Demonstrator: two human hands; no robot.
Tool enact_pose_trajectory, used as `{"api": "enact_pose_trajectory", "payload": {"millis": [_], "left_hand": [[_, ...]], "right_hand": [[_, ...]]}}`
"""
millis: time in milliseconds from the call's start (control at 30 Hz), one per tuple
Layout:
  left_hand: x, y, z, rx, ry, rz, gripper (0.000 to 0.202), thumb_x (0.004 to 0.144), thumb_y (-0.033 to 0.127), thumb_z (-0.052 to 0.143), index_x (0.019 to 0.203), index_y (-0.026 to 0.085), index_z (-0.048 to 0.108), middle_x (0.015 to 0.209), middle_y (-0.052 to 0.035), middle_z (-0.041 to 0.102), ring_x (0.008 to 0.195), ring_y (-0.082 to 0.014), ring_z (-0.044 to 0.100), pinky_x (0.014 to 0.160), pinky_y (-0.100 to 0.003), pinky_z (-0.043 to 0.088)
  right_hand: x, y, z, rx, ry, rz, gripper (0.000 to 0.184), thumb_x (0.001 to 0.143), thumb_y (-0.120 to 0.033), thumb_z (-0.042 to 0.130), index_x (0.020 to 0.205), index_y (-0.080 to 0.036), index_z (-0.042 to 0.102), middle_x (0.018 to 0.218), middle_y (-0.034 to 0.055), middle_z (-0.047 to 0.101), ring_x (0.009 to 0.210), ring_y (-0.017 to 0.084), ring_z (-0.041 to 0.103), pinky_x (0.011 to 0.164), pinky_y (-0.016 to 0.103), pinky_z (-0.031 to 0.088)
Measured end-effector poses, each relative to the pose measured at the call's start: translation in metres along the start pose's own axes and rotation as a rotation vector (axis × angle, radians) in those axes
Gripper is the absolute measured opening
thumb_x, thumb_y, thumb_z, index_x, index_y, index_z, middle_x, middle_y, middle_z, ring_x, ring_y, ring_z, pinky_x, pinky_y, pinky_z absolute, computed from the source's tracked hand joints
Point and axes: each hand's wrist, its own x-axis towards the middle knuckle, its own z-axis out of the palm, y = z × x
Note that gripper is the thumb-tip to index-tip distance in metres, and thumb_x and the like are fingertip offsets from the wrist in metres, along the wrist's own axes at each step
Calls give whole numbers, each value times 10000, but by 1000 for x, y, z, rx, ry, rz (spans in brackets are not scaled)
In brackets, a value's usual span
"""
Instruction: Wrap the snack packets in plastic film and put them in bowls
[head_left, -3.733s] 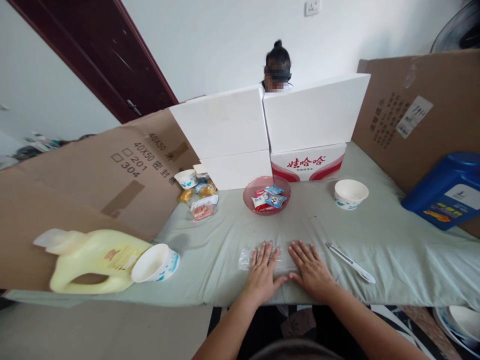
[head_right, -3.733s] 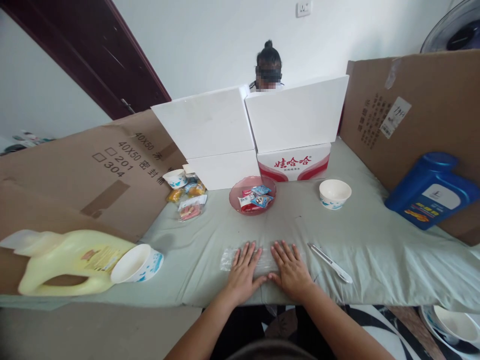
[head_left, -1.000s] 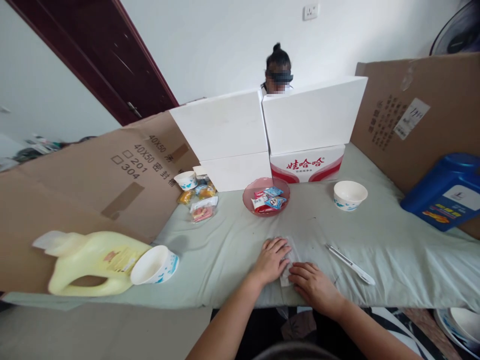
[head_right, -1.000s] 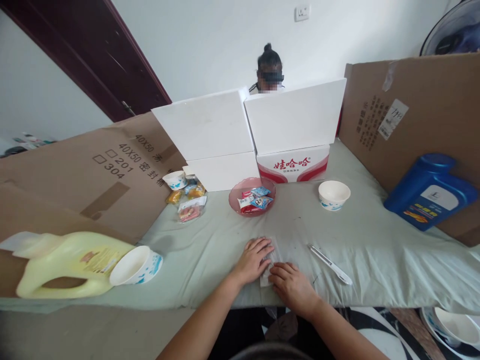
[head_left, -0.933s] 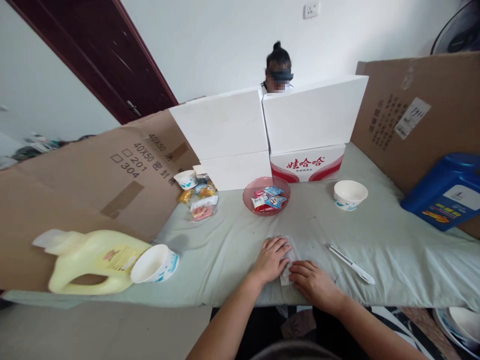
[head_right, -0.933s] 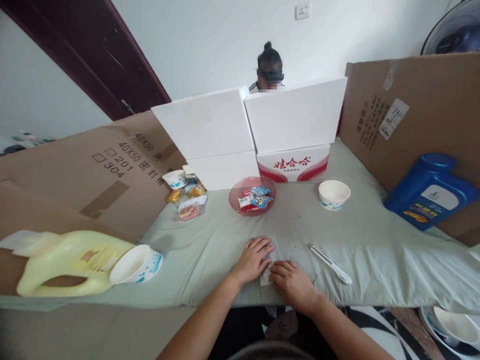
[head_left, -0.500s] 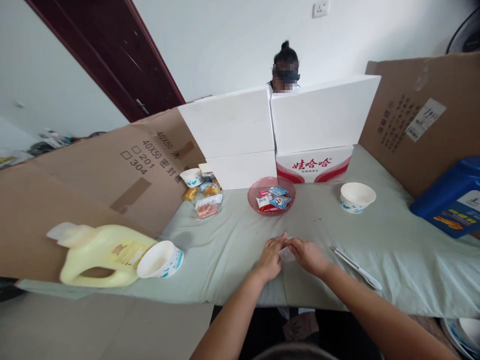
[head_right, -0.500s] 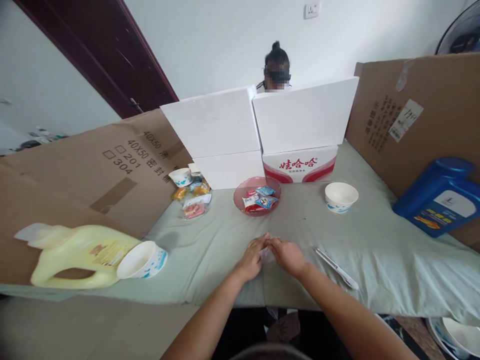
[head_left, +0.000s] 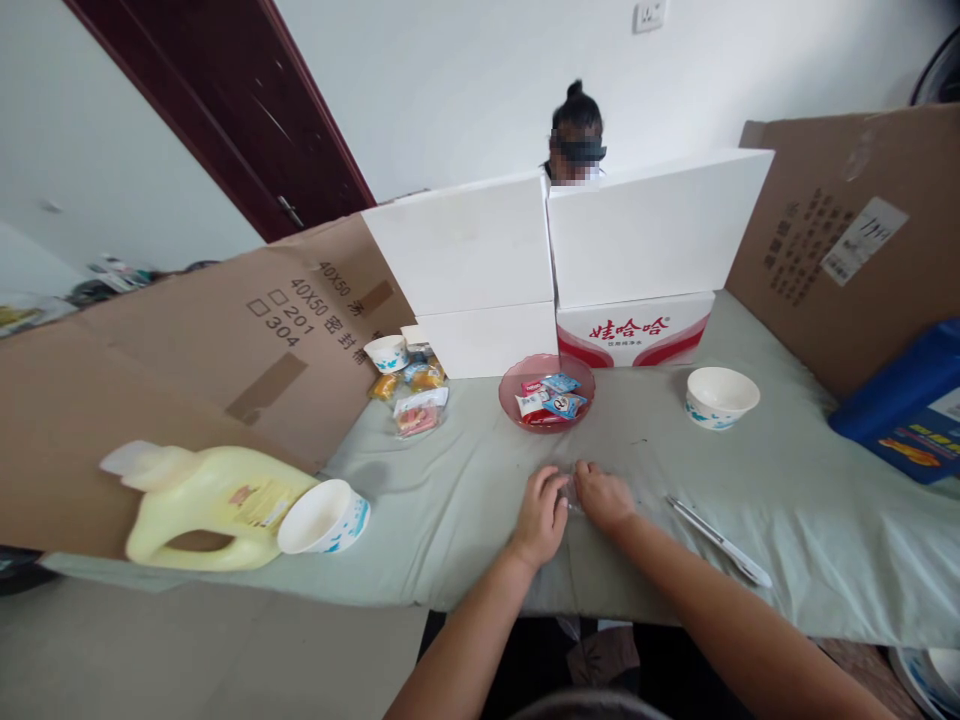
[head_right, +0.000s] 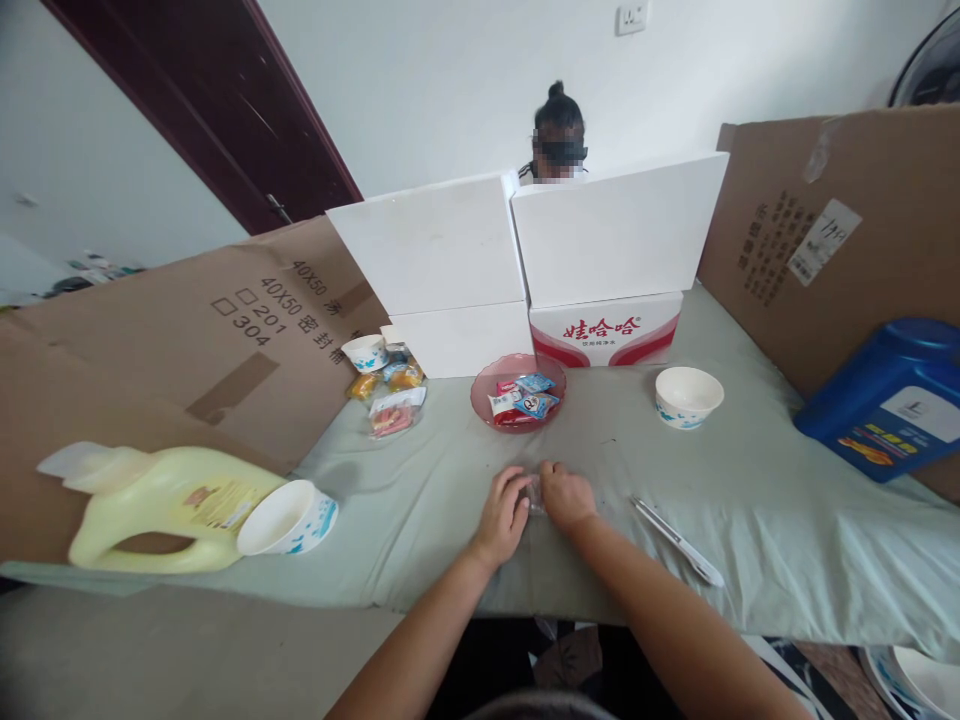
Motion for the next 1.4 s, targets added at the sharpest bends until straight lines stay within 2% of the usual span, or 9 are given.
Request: {"api": "enact_pose_trajectory", "payload": {"millis": [133, 500, 633, 767, 933, 1067, 1200, 1300, 1400], "left_hand": [[3, 7, -1, 97, -46, 82, 144, 903, 178, 485, 929, 183, 626, 1181, -101, 598, 1237, -274, 477, 1033, -502, 405], [9, 9, 4, 139, -97, -31, 85, 774, 106, 608, 799, 186, 595, 1040, -75, 642, 1090, -255, 556, 942, -446, 440], [8, 8, 4, 127, -91, -37, 101, 761, 100, 601, 813, 185, 589, 1042, -86, 635, 1083, -262, 554, 953, -456, 436], [6, 2, 4, 59, -59, -39, 175, 747, 56, 541, 862, 185, 569, 1051, -97, 629, 1063, -257, 560, 937, -451, 458], [3, -7, 5, -15, 88, -117, 187, 780, 62, 458, 874, 200, 542, 946, -73, 618, 917, -219, 590, 828, -400, 508], [3, -9, 5, -1, 73, -81, 155, 798, 94, 469, 861, 201, 562, 929, -64, 619, 911, -219, 587, 814, -391, 504], [6, -8, 6, 26, 32, -51, 141, 789, 94, 479, 822, 198, 569, 897, -61, 621, 886, -225, 575, 790, -397, 496], [7, -8, 7, 40, 14, -59, 136, 786, 96, 484, 821, 195, 570, 878, -66, 617, 868, -231, 563, 778, -405, 488], [6, -9, 9, 46, 5, -68, 127, 788, 102, 489, 828, 191, 570, 878, -70, 611, 869, -235, 552, 779, -411, 480]], "right_hand": [[-1, -3, 1, -20, 9, -4, 232, 969, -203, 323, 1060, -162, 532, 972, 136, 649, 800, 222, 695, 626, 283, 496], [-3, 40, -17, -49, 151, 86, 259, 951, -177, 337, 1021, -87, 569, 999, 224, 609, 955, 284, 610, 772, 396, 467], [-11, 43, -26, 4, 164, -171, 225, 936, -209, 418, 1031, -137, 610, 1094, 166, 602, 1093, 265, 522, 931, 407, 394], [-17, 30, -15, 63, 88, -487, 181, 868, -251, 580, 1032, -232, 653, 1070, 54, 639, 1054, 201, 536, 895, 319, 413], [-12, 34, -6, 71, 99, -552, 171, 873, -136, 540, 905, -223, 684, 928, 29, 668, 939, 162, 570, 811, 264, 433], [1, 81, -39, 65, 184, -420, 269, 883, -91, 488, 1008, -225, 684, 999, 36, 673, 972, 140, 573, 865, 239, 425], [19, 168, -99, 10, 325, -69, 339, 920, -92, 384, 1130, -151, 643, 1183, 138, 610, 1136, 225, 508, 986, 374, 377], [33, 224, -129, -29, 281, 143, 237, 921, -134, 455, 1031, -117, 663, 1073, 153, 634, 1073, 251, 555, 940, 419, 424], [48, 252, -134, -22, 176, 241, 230, 925, -291, 558, 1086, -137, 617, 1081, 84, 627, 972, 199, 606, 846, 398, 509]]}}
